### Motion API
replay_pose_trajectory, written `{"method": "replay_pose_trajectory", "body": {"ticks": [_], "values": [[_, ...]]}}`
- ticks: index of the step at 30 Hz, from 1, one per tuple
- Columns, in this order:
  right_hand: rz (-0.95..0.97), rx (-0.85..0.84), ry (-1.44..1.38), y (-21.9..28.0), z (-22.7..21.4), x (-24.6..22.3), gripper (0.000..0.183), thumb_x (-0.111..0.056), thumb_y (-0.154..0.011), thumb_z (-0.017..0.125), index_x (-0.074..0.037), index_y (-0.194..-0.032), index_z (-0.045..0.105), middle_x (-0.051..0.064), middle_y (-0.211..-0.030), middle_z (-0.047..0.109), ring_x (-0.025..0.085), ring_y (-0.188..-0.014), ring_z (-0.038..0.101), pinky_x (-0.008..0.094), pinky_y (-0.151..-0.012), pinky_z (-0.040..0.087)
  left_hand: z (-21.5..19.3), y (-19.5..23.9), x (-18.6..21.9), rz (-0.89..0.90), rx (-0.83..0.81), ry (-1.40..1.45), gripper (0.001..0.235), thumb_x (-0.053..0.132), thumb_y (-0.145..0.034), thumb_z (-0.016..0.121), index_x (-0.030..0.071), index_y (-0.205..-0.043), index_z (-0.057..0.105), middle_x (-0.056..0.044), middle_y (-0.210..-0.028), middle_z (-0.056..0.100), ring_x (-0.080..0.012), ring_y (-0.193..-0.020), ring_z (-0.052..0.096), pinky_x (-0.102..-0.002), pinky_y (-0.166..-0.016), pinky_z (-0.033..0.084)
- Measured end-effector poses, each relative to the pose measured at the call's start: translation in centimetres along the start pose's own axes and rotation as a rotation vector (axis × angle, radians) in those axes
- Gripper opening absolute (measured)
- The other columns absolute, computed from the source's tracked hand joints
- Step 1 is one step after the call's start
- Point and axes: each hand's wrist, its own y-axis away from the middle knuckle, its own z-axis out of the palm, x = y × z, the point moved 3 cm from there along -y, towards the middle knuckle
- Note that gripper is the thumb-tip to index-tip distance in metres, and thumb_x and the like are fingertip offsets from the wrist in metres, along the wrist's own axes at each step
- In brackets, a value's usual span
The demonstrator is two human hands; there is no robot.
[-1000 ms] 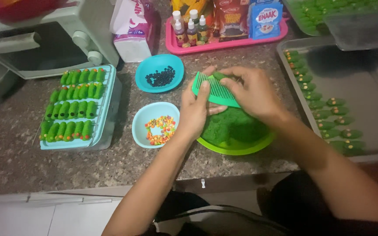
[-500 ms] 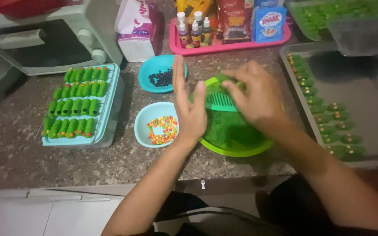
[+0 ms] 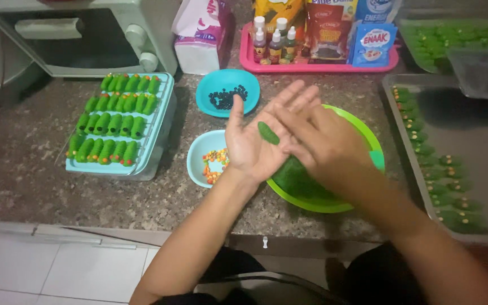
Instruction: Shaping green dough into small ridged pastries using hands and a plastic comb
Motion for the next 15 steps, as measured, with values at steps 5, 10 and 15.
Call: {"method": "replay_pose_trajectory", "body": {"ticks": [5,10,15], "values": [[-0.071,-0.074,-0.035,-0.2,-0.8,0.3,0.055,-0.04,-0.095,0.066,-0.023,-0.147,0.061,0.01,-0.099,0.058,0.037,-0.081,0.059,0.049,-0.07,0.05,0.5,0.3,-0.4,-0.119,-0.034,-0.012,0.119,0.091,-0.091,0.033,0.0,-0.166,0.024,-0.022,-0.168,0.03,-0.038,-0.142,0.049,-0.039,-0.086,0.062],[-0.121,-0.037,0.041,0.0,-0.5,0.3,0.044,-0.045,-0.099,0.061,-0.024,-0.138,0.067,0.006,-0.098,0.056,0.032,-0.082,0.059,0.046,-0.07,0.049,0.4,0.4,-0.6,-0.164,-0.053,-0.043,0.12,0.091,-0.091,0.032,-0.001,-0.167,0.022,-0.023,-0.168,0.031,-0.0385,-0.142,0.05,-0.046,-0.099,0.059],[-0.213,-0.003,0.116,-0.8,-1.0,-1.1,0.04,-0.046,-0.099,0.06,-0.021,-0.127,0.072,0.006,-0.093,0.056,0.03,-0.074,0.058,0.043,-0.069,0.049,-0.2,0.2,-1.3,-0.192,-0.064,-0.131,0.115,0.088,-0.094,0.024,-0.001,-0.167,0.022,-0.023,-0.167,0.033,-0.0377,-0.142,0.05,-0.048,-0.102,0.057]]}}
